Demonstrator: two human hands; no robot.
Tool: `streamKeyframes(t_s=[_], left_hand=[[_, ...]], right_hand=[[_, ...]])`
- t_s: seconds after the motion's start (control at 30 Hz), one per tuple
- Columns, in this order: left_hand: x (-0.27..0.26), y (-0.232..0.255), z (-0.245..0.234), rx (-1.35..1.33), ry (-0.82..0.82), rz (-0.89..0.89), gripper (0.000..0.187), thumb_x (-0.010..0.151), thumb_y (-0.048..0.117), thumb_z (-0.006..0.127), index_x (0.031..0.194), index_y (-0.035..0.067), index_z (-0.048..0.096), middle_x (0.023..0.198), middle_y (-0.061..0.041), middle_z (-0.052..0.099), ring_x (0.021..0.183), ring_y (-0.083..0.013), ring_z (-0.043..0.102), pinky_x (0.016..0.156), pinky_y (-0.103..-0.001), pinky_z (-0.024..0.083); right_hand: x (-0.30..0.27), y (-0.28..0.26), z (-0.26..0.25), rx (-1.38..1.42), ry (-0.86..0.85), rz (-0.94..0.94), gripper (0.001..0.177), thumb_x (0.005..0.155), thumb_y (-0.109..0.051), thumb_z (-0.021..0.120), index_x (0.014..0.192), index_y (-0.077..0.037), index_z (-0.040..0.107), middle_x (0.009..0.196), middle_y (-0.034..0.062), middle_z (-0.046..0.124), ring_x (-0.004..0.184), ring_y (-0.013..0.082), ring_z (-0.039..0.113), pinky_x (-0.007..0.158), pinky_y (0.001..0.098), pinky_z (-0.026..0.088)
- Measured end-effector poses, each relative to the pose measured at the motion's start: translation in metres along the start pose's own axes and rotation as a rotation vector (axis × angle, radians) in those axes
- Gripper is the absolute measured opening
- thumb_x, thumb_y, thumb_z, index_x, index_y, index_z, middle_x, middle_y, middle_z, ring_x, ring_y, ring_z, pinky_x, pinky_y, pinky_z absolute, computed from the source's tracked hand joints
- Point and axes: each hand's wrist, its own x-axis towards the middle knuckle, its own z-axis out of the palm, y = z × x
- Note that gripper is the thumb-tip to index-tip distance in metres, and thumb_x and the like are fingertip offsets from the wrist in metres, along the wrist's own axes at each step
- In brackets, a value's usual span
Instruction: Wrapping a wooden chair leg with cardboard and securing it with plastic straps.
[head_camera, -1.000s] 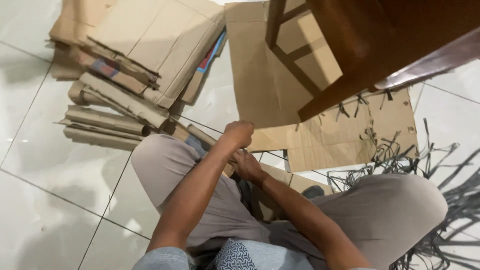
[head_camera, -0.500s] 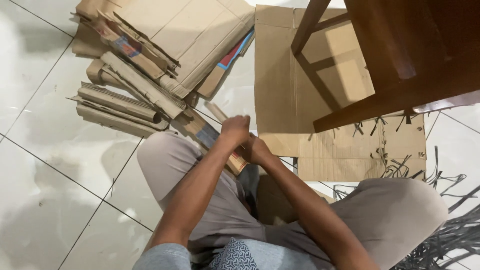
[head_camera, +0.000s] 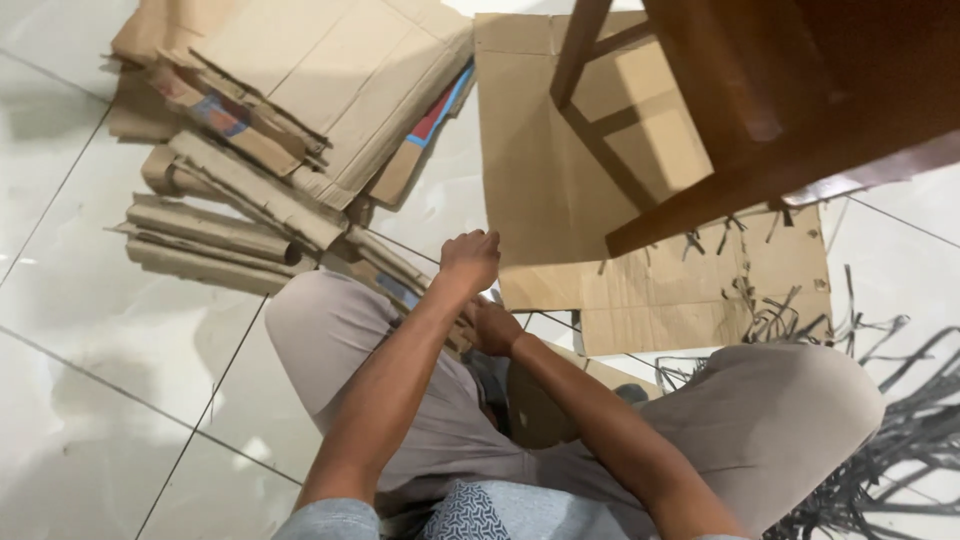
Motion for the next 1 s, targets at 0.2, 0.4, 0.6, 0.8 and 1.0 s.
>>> streamKeyframes(t_s=[0.2, 0.4, 0.6, 0.8, 1.0], left_hand=[[0.015, 0.033, 0.006, -0.005, 0.027, 0.139, 0.038, 0.098, 0.025, 0.051, 0.128, 0.007, 0.067, 0.108, -0.018, 0.072, 0.106, -0.0445, 0.071, 0.085, -0.06, 0.056], [0.04, 0.067, 0.034, 0.004, -0.002, 0.232, 0.032, 0.099, 0.013, 0.051, 0.117, 0.0, 0.073, 0.097, -0.021, 0.075, 0.095, -0.0411, 0.075, 0.073, -0.054, 0.059], [0.04, 0.065, 0.056, 0.063, -0.133, 0.184, 0.019, 0.097, 0.015, 0.058, 0.088, 0.009, 0.074, 0.064, -0.005, 0.062, 0.057, -0.0143, 0.058, 0.053, -0.032, 0.047], [0.046, 0.097, 0.054, 0.101, -0.149, 0.295, 0.025, 0.095, 0.021, 0.067, 0.099, 0.0, 0.079, 0.09, -0.022, 0.076, 0.089, -0.0399, 0.077, 0.074, -0.05, 0.06], [0.026, 0.155, 0.032, 0.076, -0.232, 0.393, 0.024, 0.095, 0.023, 0.066, 0.108, 0.005, 0.077, 0.104, -0.022, 0.076, 0.102, -0.0439, 0.074, 0.087, -0.058, 0.057]], right_hand=[[-0.047, -0.013, -0.048, 0.36, 0.159, -0.081, 0.046, 0.1, -0.035, 0.056, 0.14, -0.011, 0.057, 0.143, 0.0163, 0.056, 0.125, 0.0445, 0.061, 0.105, 0.0563, 0.052], [-0.078, 0.005, -0.038, 0.375, 0.284, -0.096, 0.037, 0.101, -0.031, 0.06, 0.132, -0.011, 0.064, 0.127, 0.0171, 0.068, 0.117, 0.0407, 0.066, 0.099, 0.0547, 0.056], [-0.081, 0.038, -0.008, 0.305, 0.085, 0.111, 0.036, 0.106, -0.036, 0.05, 0.14, -0.025, 0.057, 0.124, 0.0117, 0.067, 0.117, 0.0382, 0.068, 0.103, 0.0537, 0.055], [-0.109, 0.057, -0.018, 0.374, 0.096, 0.26, 0.038, 0.102, -0.039, 0.057, 0.136, -0.022, 0.063, 0.126, 0.0098, 0.071, 0.118, 0.0358, 0.069, 0.102, 0.0518, 0.054], [-0.137, 0.083, -0.015, 0.558, 0.197, 0.394, 0.039, 0.101, -0.038, 0.061, 0.137, -0.023, 0.064, 0.126, 0.0101, 0.072, 0.12, 0.0361, 0.067, 0.102, 0.0539, 0.054]])
